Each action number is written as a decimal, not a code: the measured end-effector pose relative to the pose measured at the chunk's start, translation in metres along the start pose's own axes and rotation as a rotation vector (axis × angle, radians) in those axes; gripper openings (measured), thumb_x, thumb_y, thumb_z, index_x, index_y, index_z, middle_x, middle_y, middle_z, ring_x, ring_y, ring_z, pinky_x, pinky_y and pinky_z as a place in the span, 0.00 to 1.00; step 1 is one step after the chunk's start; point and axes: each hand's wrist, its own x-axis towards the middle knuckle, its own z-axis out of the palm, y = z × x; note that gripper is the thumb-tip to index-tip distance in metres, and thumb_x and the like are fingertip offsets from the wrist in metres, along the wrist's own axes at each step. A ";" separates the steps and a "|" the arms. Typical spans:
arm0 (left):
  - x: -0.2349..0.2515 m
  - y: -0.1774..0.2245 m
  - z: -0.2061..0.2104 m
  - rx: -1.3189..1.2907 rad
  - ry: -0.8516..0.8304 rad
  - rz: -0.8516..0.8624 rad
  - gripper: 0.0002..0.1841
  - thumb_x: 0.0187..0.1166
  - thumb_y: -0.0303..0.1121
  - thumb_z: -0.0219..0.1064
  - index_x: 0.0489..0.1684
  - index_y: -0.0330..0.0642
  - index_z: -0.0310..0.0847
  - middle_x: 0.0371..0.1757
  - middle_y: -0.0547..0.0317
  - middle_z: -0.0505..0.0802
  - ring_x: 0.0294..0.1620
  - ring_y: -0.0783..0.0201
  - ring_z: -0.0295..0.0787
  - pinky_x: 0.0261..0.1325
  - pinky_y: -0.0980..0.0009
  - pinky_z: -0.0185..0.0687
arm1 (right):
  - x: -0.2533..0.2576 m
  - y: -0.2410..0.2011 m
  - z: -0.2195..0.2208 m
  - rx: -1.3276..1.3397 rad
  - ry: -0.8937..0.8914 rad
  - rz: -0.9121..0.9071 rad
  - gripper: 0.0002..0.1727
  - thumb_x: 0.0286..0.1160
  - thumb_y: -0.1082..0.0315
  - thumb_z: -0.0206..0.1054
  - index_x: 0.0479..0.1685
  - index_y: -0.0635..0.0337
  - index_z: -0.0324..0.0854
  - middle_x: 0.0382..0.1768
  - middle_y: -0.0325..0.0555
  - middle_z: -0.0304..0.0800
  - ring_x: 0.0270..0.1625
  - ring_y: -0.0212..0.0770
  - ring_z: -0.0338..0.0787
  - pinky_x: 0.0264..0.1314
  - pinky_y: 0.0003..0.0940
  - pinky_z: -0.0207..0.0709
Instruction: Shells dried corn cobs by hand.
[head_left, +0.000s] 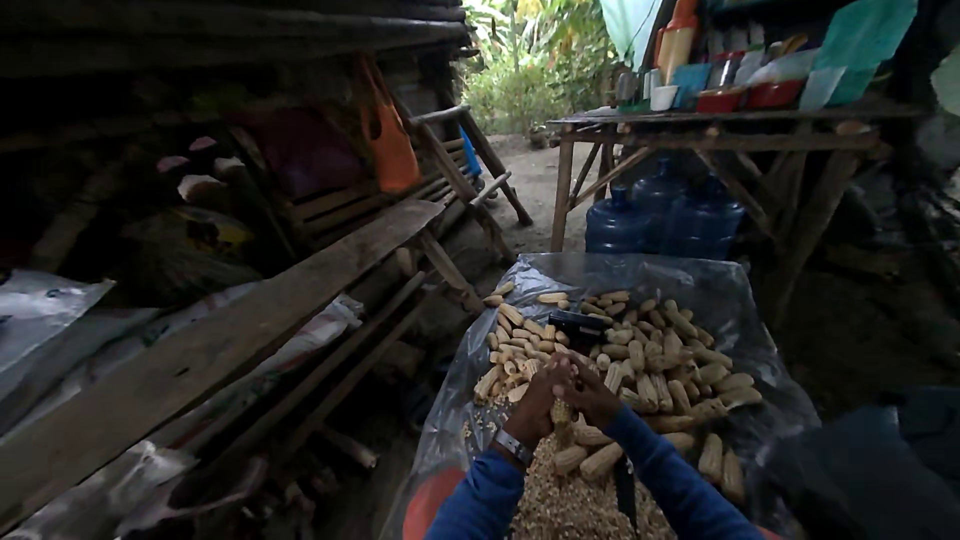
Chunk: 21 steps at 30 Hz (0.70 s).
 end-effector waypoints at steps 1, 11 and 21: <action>-0.001 0.001 0.000 0.010 0.004 -0.024 0.25 0.95 0.51 0.43 0.59 0.39 0.76 0.31 0.55 0.89 0.26 0.63 0.87 0.30 0.67 0.87 | -0.003 -0.002 0.003 -0.031 0.036 0.015 0.40 0.66 0.57 0.77 0.79 0.60 0.67 0.51 0.47 0.87 0.35 0.35 0.89 0.33 0.34 0.87; -0.010 0.012 -0.001 0.096 -0.145 0.030 0.24 0.91 0.37 0.54 0.82 0.39 0.61 0.52 0.55 0.90 0.47 0.64 0.91 0.54 0.63 0.90 | -0.004 -0.023 0.010 -0.006 0.275 0.160 0.23 0.93 0.63 0.49 0.79 0.63 0.70 0.58 0.52 0.85 0.49 0.35 0.87 0.52 0.34 0.84; -0.014 0.010 -0.003 0.137 -0.054 -0.113 0.34 0.86 0.69 0.40 0.57 0.51 0.80 0.29 0.63 0.86 0.21 0.72 0.80 0.22 0.76 0.79 | -0.013 -0.008 -0.002 0.051 0.063 0.113 0.23 0.86 0.61 0.57 0.79 0.45 0.68 0.42 0.44 0.87 0.25 0.36 0.84 0.25 0.33 0.83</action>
